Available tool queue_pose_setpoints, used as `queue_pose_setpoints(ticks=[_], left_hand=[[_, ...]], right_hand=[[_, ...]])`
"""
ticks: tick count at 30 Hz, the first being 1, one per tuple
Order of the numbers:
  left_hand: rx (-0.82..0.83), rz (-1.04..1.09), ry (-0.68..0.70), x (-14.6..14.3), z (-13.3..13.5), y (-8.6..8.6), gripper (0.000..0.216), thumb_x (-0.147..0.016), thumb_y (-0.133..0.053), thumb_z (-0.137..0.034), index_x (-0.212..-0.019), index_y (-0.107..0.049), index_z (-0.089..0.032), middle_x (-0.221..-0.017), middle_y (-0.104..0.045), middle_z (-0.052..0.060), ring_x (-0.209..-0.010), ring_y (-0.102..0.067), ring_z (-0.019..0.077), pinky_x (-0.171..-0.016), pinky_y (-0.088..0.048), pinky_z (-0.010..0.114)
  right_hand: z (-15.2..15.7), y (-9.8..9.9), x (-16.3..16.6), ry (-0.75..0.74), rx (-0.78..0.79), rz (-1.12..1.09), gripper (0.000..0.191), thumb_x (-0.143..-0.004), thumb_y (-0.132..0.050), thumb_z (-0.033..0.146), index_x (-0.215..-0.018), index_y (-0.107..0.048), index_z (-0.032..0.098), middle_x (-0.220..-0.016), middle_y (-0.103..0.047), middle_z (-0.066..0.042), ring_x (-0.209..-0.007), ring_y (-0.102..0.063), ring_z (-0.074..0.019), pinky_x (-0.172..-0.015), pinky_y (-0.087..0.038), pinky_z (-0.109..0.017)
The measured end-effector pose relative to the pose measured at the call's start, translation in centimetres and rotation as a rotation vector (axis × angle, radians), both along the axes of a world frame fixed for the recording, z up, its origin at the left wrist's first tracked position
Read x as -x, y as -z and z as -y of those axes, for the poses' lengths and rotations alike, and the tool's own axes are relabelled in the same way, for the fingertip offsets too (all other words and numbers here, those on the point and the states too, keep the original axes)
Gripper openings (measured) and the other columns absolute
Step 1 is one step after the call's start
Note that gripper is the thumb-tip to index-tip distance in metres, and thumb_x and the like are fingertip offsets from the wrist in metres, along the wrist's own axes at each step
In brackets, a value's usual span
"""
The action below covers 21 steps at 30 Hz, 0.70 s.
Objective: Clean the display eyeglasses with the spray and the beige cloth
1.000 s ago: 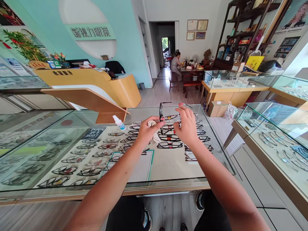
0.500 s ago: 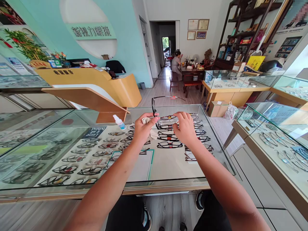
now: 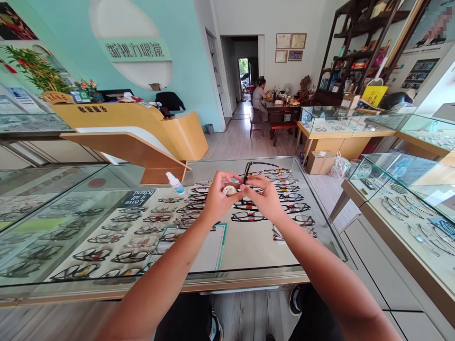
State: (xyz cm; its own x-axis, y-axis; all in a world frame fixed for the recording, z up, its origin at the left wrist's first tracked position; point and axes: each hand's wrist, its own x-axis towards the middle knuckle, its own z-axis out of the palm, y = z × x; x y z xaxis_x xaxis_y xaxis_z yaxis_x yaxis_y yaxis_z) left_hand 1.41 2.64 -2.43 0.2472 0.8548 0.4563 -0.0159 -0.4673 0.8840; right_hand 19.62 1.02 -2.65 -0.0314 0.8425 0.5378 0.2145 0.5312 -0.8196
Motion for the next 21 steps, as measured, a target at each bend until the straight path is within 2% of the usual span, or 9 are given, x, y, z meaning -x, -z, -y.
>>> queue_pose_setpoints(ticks=[4, 8, 10, 12, 14, 15, 21], left_hand=[[-0.004, -0.060, 0.009, -0.1, 0.5, -0.4, 0.061, -0.080, -0.094, -0.043, -0.104, -0.040, -0.027, -0.131, -0.069, 0.007, -0.085, -0.074, 0.0140, -0.071, -0.055, 0.025], [0.070, -0.110, 0.029, 0.3, 0.6, -1.1, 0.056, -0.076, -0.094, -0.043, -0.106, -0.049, -0.026, -0.140, -0.066, 0.007, -0.097, -0.073, 0.0167, -0.076, -0.056, 0.026], [0.191, -0.101, 0.002, 0.7, 0.1, -1.3, 0.048, -0.079, -0.089, -0.048, -0.105, -0.056, -0.026, -0.128, -0.070, 0.006, -0.088, -0.069, 0.0147, -0.068, -0.053, 0.024], [0.397, -0.051, -0.040, 1.1, -0.9, -1.4, 0.039, -0.081, -0.082, -0.050, -0.099, -0.059, -0.025, -0.108, -0.072, 0.005, -0.074, -0.061, 0.0129, -0.053, -0.039, 0.022], [0.593, 0.027, -0.070, 1.5, -1.9, -1.1, 0.031, -0.077, -0.076, -0.044, -0.094, -0.059, -0.025, -0.099, -0.071, 0.006, -0.067, -0.053, 0.0128, -0.046, -0.025, 0.022], [0.649, 0.054, -0.093, 1.7, -2.5, -0.8, 0.029, -0.074, -0.074, -0.040, -0.093, -0.059, -0.024, -0.098, -0.071, 0.006, -0.065, -0.052, 0.0131, -0.045, -0.023, 0.022], [0.656, -0.019, -0.246, 2.3, -4.4, 1.5, 0.035, -0.066, -0.068, -0.027, -0.101, -0.063, -0.025, -0.101, -0.073, 0.007, -0.069, -0.060, 0.0176, -0.055, -0.042, 0.028]], right_hand=[[0.5, -0.1, 0.5, -0.023, 0.037, -0.072, 0.035, -0.091, -0.079, 0.059, -0.084, -0.079, 0.025, -0.098, -0.080, -0.008, -0.099, -0.075, -0.0275, -0.090, -0.059, -0.042], [0.8, -0.7, 0.1, 0.036, -0.015, -0.039, 0.037, -0.098, -0.071, 0.058, -0.081, -0.078, 0.025, -0.092, -0.079, -0.007, -0.093, -0.073, -0.0269, -0.088, -0.057, -0.043], [0.6, -1.2, -0.6, 0.071, -0.035, -0.052, 0.037, -0.099, -0.072, 0.058, -0.083, -0.079, 0.026, -0.093, -0.080, -0.006, -0.094, -0.072, -0.0267, -0.091, -0.056, -0.044], [0.3, -1.5, -1.3, 0.101, -0.030, -0.082, 0.038, -0.097, -0.073, 0.061, -0.084, -0.079, 0.025, -0.094, -0.080, -0.006, -0.094, -0.072, -0.0268, -0.092, -0.055, -0.044], [-0.1, -1.7, -1.9, 0.132, -0.026, -0.105, 0.042, -0.096, -0.074, 0.063, -0.080, -0.077, 0.025, -0.093, -0.080, -0.006, -0.094, -0.071, -0.0272, -0.092, -0.054, -0.044], [-0.3, -1.7, -2.0, 0.146, -0.025, -0.110, 0.044, -0.095, -0.074, 0.065, -0.078, -0.076, 0.024, -0.092, -0.079, -0.006, -0.094, -0.071, -0.0273, -0.091, -0.053, -0.044], [-0.5, -1.4, -2.0, 0.164, -0.018, -0.092, 0.045, -0.095, -0.073, 0.067, -0.081, -0.079, 0.024, -0.093, -0.081, -0.006, -0.092, -0.070, -0.0264, -0.086, -0.051, -0.043]])
